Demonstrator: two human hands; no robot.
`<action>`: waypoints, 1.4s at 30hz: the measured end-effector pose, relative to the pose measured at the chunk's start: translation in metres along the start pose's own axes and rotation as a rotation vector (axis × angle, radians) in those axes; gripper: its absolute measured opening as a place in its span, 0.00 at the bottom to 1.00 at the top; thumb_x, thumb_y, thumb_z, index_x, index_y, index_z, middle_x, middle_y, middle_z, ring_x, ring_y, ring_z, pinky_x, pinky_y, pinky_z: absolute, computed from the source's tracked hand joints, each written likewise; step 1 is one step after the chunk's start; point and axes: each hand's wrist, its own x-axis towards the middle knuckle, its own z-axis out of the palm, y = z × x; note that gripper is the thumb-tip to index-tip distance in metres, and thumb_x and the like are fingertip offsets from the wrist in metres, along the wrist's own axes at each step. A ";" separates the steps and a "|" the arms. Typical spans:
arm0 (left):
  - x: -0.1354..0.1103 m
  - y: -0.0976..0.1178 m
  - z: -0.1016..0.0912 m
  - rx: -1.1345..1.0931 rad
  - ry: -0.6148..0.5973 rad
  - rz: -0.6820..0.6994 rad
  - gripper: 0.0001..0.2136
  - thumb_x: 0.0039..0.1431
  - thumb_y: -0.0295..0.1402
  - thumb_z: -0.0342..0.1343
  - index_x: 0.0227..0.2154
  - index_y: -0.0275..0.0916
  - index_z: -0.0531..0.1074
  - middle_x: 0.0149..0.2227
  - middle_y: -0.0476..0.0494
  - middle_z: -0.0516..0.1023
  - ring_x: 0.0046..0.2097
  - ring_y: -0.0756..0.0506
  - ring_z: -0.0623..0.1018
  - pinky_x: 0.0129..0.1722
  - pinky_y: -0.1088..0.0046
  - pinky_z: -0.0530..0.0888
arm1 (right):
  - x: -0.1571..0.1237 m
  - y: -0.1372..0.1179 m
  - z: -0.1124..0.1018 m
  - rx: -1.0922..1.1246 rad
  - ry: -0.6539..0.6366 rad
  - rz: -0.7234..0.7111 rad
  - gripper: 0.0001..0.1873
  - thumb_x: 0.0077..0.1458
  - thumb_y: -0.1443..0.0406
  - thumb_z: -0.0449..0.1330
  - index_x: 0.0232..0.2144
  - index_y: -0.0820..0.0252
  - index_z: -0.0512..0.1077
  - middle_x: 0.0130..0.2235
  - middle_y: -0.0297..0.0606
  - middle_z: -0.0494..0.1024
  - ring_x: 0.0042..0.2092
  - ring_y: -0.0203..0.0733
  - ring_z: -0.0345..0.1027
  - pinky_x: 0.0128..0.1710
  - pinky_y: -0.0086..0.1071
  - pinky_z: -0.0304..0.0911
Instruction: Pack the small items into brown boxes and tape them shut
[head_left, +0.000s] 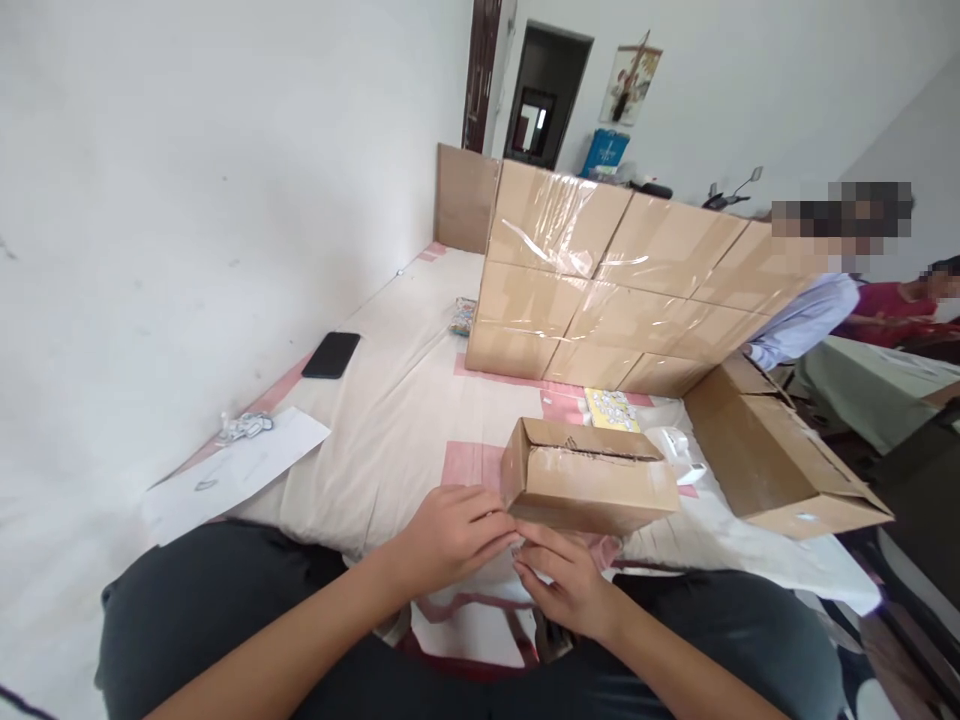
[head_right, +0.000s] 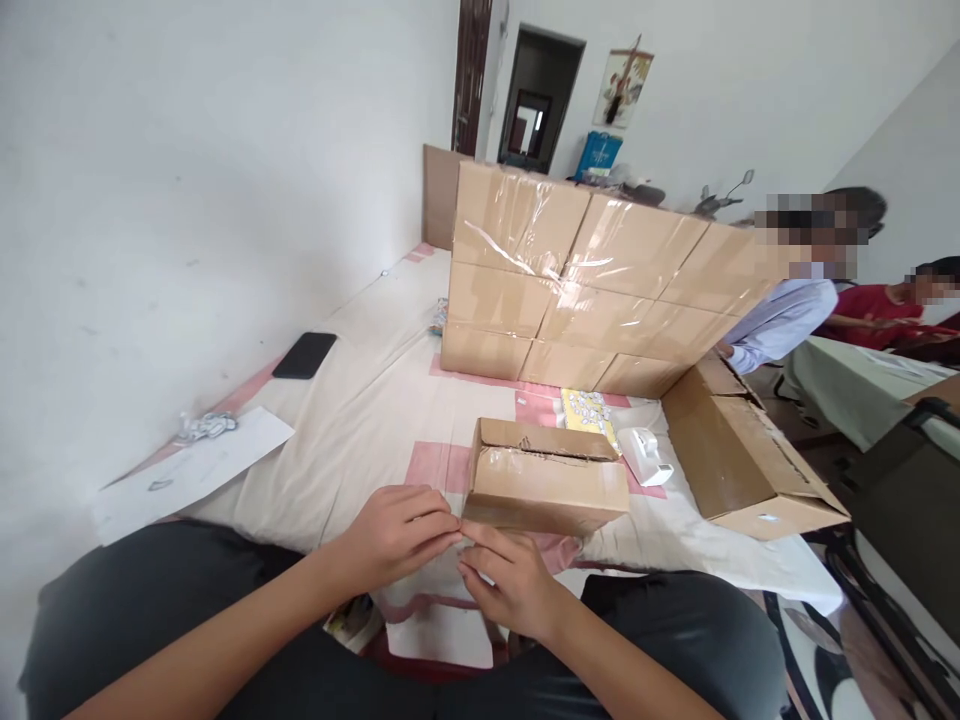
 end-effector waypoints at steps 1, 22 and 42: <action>0.001 0.001 0.001 0.003 0.006 0.012 0.04 0.70 0.31 0.56 0.38 0.39 0.74 0.32 0.49 0.78 0.33 0.49 0.75 0.32 0.71 0.69 | 0.001 0.000 -0.002 -0.016 0.008 -0.006 0.06 0.65 0.71 0.59 0.40 0.59 0.75 0.48 0.48 0.84 0.40 0.39 0.82 0.40 0.28 0.76; 0.016 0.013 -0.011 -0.047 0.163 -0.006 0.07 0.72 0.26 0.48 0.36 0.40 0.67 0.30 0.49 0.76 0.31 0.49 0.74 0.32 0.74 0.70 | -0.001 0.009 -0.009 0.085 -0.024 0.141 0.08 0.68 0.68 0.57 0.41 0.61 0.77 0.55 0.51 0.82 0.55 0.43 0.80 0.54 0.32 0.75; 0.003 0.004 0.010 0.290 0.023 0.124 0.08 0.69 0.23 0.48 0.35 0.39 0.69 0.30 0.48 0.72 0.29 0.45 0.70 0.28 0.66 0.64 | 0.005 0.001 -0.006 -0.009 -0.050 0.026 0.08 0.65 0.69 0.57 0.43 0.58 0.76 0.53 0.49 0.84 0.43 0.41 0.83 0.42 0.31 0.77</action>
